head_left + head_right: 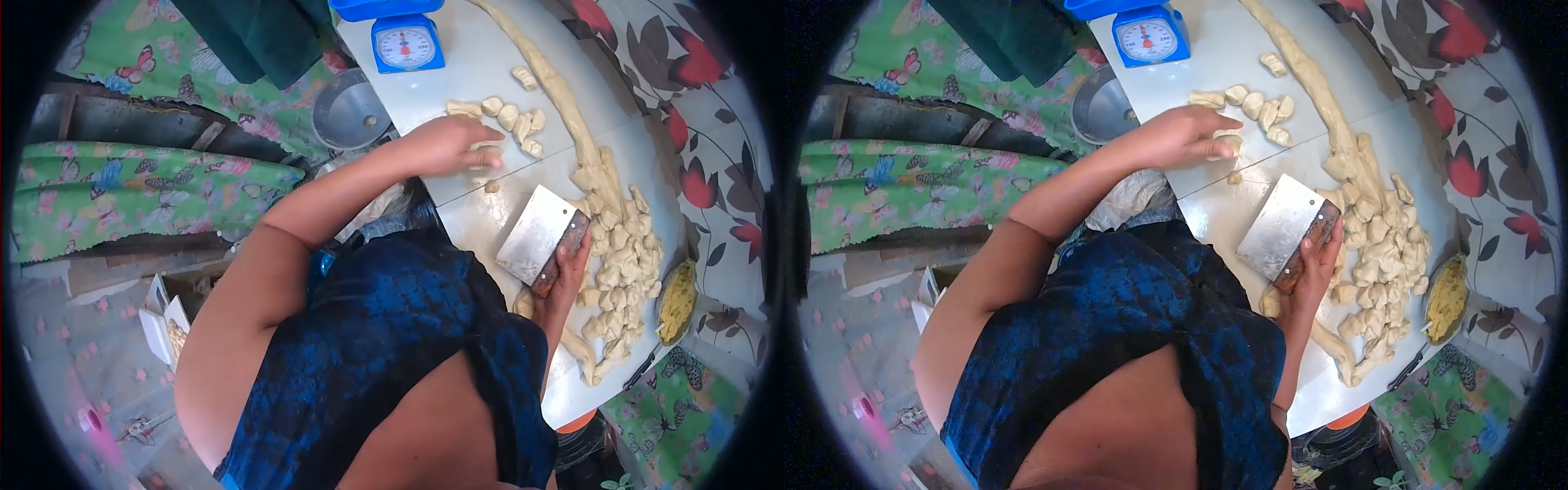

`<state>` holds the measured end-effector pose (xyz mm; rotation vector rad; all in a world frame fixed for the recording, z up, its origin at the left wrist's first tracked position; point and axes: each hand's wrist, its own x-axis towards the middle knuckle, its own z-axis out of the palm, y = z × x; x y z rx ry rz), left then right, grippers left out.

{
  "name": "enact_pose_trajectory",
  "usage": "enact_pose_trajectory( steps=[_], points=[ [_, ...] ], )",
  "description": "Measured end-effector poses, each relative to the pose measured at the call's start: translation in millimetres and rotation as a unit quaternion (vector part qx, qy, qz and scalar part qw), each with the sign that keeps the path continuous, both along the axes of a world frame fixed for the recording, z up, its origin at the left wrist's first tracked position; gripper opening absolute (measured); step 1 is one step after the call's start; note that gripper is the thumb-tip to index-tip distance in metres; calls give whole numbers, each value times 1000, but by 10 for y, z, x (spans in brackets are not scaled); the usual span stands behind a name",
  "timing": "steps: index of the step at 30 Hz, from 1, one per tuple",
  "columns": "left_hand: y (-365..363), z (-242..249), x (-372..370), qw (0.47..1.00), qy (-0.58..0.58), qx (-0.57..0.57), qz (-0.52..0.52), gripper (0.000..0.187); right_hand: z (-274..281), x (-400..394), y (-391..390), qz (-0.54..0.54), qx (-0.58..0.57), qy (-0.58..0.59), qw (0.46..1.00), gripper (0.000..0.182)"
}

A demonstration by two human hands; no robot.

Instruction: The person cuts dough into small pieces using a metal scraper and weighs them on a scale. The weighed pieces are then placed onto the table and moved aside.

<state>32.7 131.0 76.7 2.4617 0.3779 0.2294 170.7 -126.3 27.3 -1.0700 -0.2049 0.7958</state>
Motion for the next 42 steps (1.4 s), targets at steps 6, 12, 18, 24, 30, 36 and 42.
enact_pose_trajectory(
  steps=[6, 12, 18, 24, 30, 36, 42],
  points=[
    [51, -119, -17, 967, 112, 187, 129, 31, -36, 32, -27, -1, 3, 1, 1000, 69],
    [135, -121, -60, 979, -4, 139, 148, 27, -101, 41, -2, 3, 25, -17, 1000, 71],
    [355, 646, -108, 984, -87, 33, 150, 29, -55, 19, 17, 2, 20, -3, 1000, 73],
    [3, -17, -47, 974, 97, 202, -15, 25, -178, 53, -49, 0, -6, -32, 999, 71],
    [147, 234, -111, 999, 29, 32, 18, 31, -75, 50, -13, -4, -10, -28, 1000, 71],
    [1041, 1484, -269, 978, -70, 54, 189, 43, -54, 28, -12, 3, -4, -5, 1000, 73],
    [1940, 1459, -149, 962, -61, 115, 242, 25, -3, 10, -11, 0, -8, -3, 1000, 73]
  ],
)
